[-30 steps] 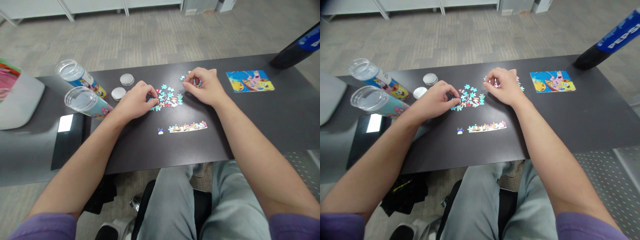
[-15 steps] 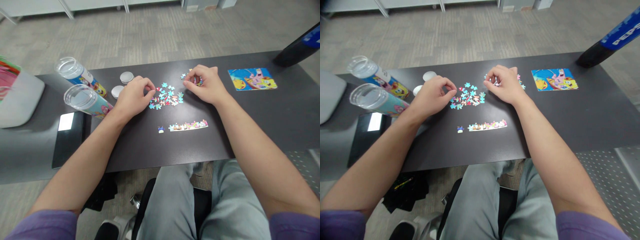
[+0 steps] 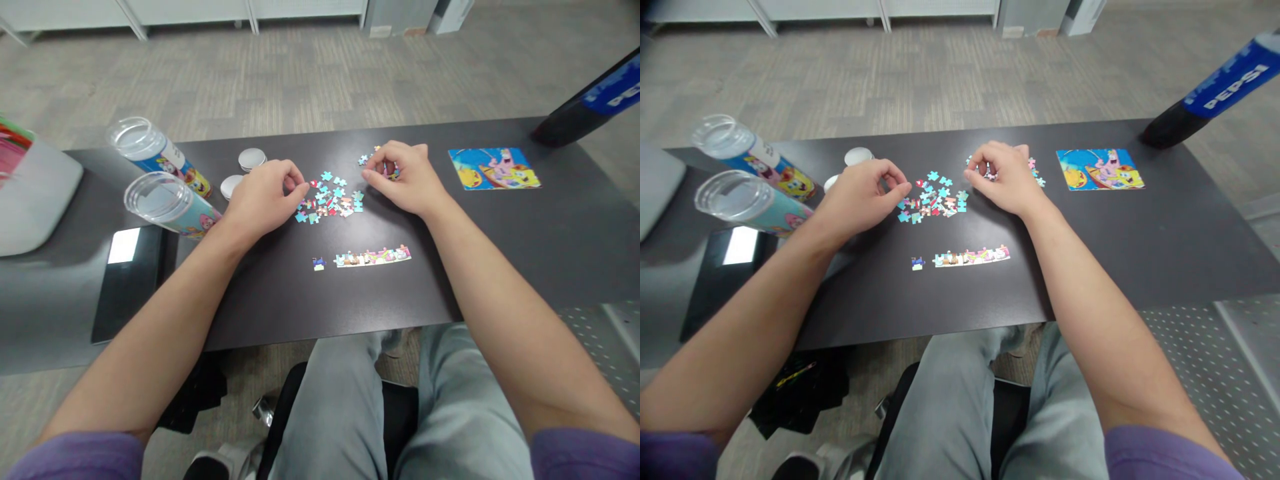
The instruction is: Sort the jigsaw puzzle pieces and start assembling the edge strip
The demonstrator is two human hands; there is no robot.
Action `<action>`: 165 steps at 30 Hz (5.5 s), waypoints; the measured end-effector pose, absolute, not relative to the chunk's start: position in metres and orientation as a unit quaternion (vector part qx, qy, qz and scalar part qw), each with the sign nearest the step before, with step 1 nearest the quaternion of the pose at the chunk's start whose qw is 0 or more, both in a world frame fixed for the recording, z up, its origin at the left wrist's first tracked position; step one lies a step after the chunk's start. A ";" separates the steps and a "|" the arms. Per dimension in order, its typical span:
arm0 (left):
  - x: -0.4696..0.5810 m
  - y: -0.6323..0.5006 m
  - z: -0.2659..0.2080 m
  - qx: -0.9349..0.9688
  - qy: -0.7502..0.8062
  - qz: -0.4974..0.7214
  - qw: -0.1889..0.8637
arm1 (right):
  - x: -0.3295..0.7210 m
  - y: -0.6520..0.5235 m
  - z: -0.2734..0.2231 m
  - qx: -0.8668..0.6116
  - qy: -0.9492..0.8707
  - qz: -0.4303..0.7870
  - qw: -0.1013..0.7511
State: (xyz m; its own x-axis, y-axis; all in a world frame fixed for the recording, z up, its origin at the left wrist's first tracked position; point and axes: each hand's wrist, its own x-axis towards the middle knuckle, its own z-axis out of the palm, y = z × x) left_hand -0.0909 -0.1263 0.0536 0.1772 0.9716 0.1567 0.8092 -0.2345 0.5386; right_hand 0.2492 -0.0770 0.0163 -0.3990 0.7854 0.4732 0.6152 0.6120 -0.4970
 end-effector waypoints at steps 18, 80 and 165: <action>-0.081 -0.138 0.060 0.786 0.603 0.100 0.092 | 0.246 -0.081 0.027 -0.453 -0.831 0.137 0.292; -0.072 -0.144 0.075 0.731 0.657 0.131 0.128 | 0.244 -0.082 0.026 -0.459 -0.827 0.144 0.291; -0.070 -0.144 0.073 0.744 0.642 0.144 0.113 | 0.208 -0.115 0.035 -0.359 -0.883 0.205 0.222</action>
